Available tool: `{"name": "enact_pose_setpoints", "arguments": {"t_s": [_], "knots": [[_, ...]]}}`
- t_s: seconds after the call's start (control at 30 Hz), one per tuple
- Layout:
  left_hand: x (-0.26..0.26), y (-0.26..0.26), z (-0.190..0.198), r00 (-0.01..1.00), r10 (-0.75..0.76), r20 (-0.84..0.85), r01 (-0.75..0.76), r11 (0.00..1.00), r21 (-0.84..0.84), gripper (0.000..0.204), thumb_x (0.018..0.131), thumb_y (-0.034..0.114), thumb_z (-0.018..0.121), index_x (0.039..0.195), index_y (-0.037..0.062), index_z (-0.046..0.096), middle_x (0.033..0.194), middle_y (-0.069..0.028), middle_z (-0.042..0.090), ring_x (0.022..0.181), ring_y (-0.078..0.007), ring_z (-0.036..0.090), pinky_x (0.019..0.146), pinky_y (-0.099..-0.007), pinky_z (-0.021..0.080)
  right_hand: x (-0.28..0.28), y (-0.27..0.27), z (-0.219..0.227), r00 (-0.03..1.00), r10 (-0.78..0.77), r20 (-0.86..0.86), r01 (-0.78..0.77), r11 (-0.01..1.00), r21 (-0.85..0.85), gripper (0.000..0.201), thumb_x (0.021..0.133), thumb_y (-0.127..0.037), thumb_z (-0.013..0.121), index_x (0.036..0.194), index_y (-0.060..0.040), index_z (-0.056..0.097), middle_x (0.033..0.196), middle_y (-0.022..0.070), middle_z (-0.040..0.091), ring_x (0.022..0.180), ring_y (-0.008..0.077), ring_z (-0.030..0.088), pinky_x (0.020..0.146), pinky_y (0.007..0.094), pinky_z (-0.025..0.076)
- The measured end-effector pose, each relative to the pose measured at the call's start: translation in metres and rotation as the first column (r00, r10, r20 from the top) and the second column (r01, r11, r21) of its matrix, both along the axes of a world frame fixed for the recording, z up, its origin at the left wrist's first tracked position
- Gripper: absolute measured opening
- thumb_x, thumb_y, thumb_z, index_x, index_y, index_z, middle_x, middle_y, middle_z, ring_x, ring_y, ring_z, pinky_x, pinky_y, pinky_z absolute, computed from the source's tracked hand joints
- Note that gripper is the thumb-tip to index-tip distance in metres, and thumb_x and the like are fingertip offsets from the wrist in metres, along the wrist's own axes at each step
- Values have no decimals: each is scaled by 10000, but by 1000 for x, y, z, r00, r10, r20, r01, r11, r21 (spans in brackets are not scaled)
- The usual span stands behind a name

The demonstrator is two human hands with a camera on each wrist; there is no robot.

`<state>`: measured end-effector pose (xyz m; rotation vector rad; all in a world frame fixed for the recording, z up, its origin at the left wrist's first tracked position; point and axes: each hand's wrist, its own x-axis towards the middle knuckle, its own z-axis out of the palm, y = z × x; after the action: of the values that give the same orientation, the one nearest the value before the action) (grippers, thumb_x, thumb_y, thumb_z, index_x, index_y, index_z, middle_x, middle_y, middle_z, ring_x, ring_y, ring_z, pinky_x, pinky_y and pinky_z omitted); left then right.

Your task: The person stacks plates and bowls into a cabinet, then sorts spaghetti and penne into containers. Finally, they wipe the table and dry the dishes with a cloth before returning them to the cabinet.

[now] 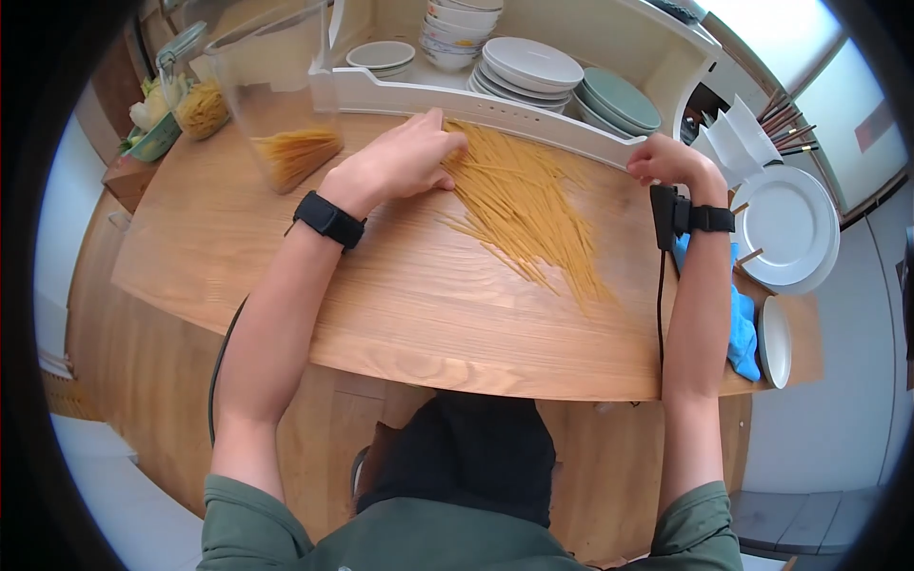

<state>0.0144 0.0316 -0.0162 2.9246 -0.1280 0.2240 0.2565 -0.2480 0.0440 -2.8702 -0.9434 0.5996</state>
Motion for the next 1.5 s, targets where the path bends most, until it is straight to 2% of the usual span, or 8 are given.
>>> {"name": "enact_pose_setpoints", "arguments": {"t_s": [0.13,0.2,0.4,0.53,0.73,0.93,1.03,1.5], "knots": [[3,3,-8,985,-115,129,110,993,44,525,790,146,733,1279,95,548,1377,-204,441,1279,-361,425,1041,-394,400,10,-6,-20,992,96,82,-94,995,-26,218,875,-176,623,996,-4,682,815,45,686,709,141,644,628,302,516],[6,6,-9,949,-309,56,309,951,5,736,763,289,773,1408,151,446,1518,-238,263,1414,-390,244,1146,-468,266,7,5,-26,996,6,94,-10,999,44,250,823,-184,639,1003,-21,699,801,94,703,712,207,665,638,335,527],[-8,-30,-4,908,-305,-288,312,950,-20,1168,622,635,773,1537,227,173,1565,-274,46,1460,-416,-6,1152,-593,69,-29,41,-32,965,139,224,-125,989,-75,249,865,-197,566,832,31,658,653,126,643,597,237,618,580,374,487],[-4,-23,-10,923,-289,-253,276,957,-88,1038,720,574,733,1530,205,200,1563,-270,79,1457,-417,49,1169,-538,115,-54,63,-28,946,233,224,-196,964,-178,225,855,-123,506,892,31,666,695,140,652,626,235,619,584,362,499],[3,-17,-15,925,-334,-180,315,941,-125,908,809,550,660,1523,202,220,1571,-221,130,1452,-399,118,1162,-547,161,-70,65,-19,945,323,-48,-321,946,42,300,854,-89,490,1072,16,667,841,164,680,702,196,626,647,323,536],[-2,-9,-10,981,-159,-111,161,987,9,986,746,588,707,1523,235,214,1573,-206,139,1458,-382,113,1150,-593,157,-49,74,-51,884,319,342,-407,885,227,305,795,-44,495,1020,-12,699,986,208,688,938,354,653,843,409,509],[0,-6,-14,983,-131,-128,132,991,1,1018,724,624,708,1519,202,232,1561,-224,165,1453,-390,123,1159,-554,173,-40,80,-71,761,472,445,-618,736,277,252,841,-53,484,1000,27,661,980,251,636,981,388,594,868,422,474],[0,-33,-28,999,-38,8,38,999,26,732,872,529,575,1407,59,406,1379,-275,430,1261,-439,431,1047,-470,393,-93,88,-53,817,437,376,-563,744,359,280,892,-234,581,878,33,662,892,254,633,868,409,591,776,453,472]]}}
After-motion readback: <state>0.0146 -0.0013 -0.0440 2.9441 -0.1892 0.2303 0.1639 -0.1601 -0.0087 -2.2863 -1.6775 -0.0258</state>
